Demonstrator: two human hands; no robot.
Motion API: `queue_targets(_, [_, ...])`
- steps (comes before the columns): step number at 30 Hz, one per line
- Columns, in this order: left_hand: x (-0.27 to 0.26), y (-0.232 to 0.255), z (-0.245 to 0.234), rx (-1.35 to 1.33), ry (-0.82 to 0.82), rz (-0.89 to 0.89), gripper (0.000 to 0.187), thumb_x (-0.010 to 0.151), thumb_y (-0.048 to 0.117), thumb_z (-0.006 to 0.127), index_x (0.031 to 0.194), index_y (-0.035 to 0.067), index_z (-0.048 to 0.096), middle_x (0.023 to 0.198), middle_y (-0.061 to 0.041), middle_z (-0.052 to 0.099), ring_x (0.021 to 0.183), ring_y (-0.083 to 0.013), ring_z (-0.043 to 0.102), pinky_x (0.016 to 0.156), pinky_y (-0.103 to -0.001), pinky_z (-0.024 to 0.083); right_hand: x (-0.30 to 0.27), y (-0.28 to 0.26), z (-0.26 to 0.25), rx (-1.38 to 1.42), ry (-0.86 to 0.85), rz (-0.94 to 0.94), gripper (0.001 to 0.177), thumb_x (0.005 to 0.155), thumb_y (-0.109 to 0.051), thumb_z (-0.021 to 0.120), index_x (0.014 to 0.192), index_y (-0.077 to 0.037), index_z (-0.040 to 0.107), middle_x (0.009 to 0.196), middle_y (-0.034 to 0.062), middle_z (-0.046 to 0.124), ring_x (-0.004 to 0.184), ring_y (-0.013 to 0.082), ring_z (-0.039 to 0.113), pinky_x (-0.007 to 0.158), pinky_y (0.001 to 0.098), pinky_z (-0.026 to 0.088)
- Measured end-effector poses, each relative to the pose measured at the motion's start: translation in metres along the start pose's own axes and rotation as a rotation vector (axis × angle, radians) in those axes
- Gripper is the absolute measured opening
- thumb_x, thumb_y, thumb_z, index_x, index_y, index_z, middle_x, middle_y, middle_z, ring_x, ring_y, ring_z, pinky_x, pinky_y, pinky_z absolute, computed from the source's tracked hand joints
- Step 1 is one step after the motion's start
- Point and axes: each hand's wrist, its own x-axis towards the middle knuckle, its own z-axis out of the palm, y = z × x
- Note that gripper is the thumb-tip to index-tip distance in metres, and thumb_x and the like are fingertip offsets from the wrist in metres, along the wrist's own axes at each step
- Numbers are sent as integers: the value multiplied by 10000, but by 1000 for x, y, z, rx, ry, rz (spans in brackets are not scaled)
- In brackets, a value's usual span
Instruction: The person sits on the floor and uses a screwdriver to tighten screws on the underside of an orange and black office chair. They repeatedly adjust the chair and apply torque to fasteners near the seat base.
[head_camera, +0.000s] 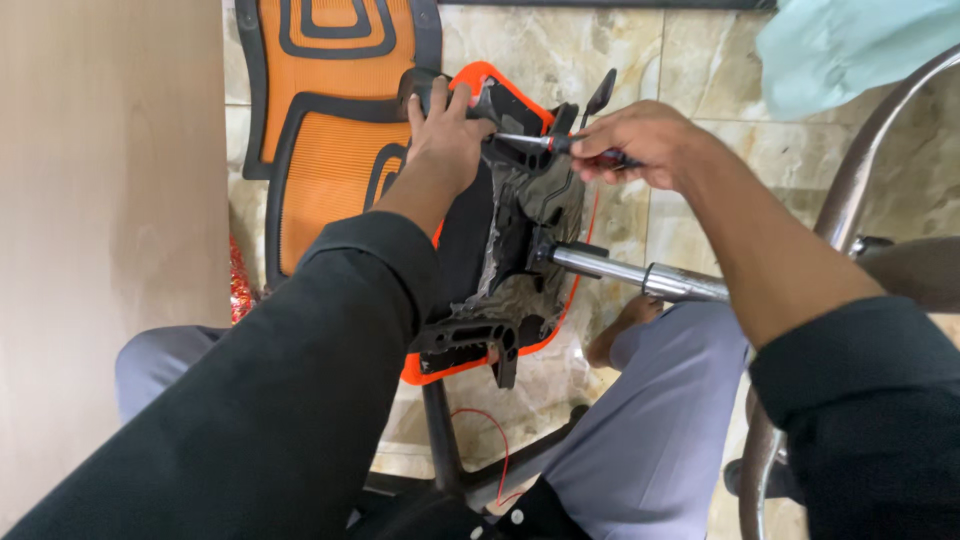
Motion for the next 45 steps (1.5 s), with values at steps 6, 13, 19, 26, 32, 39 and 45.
queue_targets(6, [0, -4, 7, -43, 63, -3, 473, 847, 75, 657, 1271, 274, 718, 1559, -167, 298, 1514, -433, 106, 1186, -721, 94, 23, -12, -4, -310, -21, -34, 299, 883, -200, 793, 1065, 36, 784, 772, 128, 707, 494, 106, 466, 401, 280, 309])
queue_targets(13, [-1, -22, 20, -110, 151, 13, 502, 761, 72, 713, 1229, 249, 751, 1533, -202, 313, 1505, -442, 117, 1177, -726, 75, 38, 10, 15, -728, 73, -544, 349, 857, -326, 816, 1083, -60, 809, 766, 130, 722, 581, 175, 593, 540, 346, 449])
queue_targets(19, [-2, -24, 11, -111, 149, 18, 557, 711, 49, 736, 1237, 233, 744, 1528, -192, 321, 1504, -427, 110, 1170, -718, 77, 28, -6, 16, -1212, 308, -711, 290, 846, -329, 785, 1065, -143, 822, 784, 151, 758, 723, 286, 672, 684, 448, 540])
queue_targets(26, [1, -28, 13, -163, 173, 56, 703, 681, -10, 724, 1344, 211, 651, 1500, -151, 359, 1506, -402, 167, 1180, -694, 117, 16, 8, 14, 169, -28, -3, 190, 914, -189, 748, 932, 0, 743, 742, 77, 727, 602, 131, 677, 461, 248, 465])
queue_targets(32, [-5, -27, 18, -177, 316, 101, 726, 690, 9, 731, 1400, 106, 617, 1453, -164, 403, 1494, -408, 218, 1160, -721, 147, 20, -4, 13, -399, 27, -115, 319, 954, -309, 746, 1046, -7, 789, 751, 118, 653, 501, 136, 467, 426, 306, 337])
queue_targets(39, [-12, -23, 16, -220, 328, 62, 548, 695, 43, 757, 1227, 172, 744, 1448, -198, 379, 1468, -426, 194, 1131, -757, 95, 29, 12, 24, -906, 177, -670, 370, 931, -364, 752, 1125, -52, 799, 900, 217, 764, 749, 302, 710, 745, 402, 554])
queue_targets(45, [-7, -25, 9, -190, 295, 74, 447, 738, 32, 714, 1150, 191, 786, 1452, -186, 387, 1469, -413, 203, 1145, -740, 98, 33, -4, 18, -708, 116, -420, 350, 919, -319, 736, 1068, -6, 785, 845, 207, 752, 650, 245, 666, 604, 353, 497])
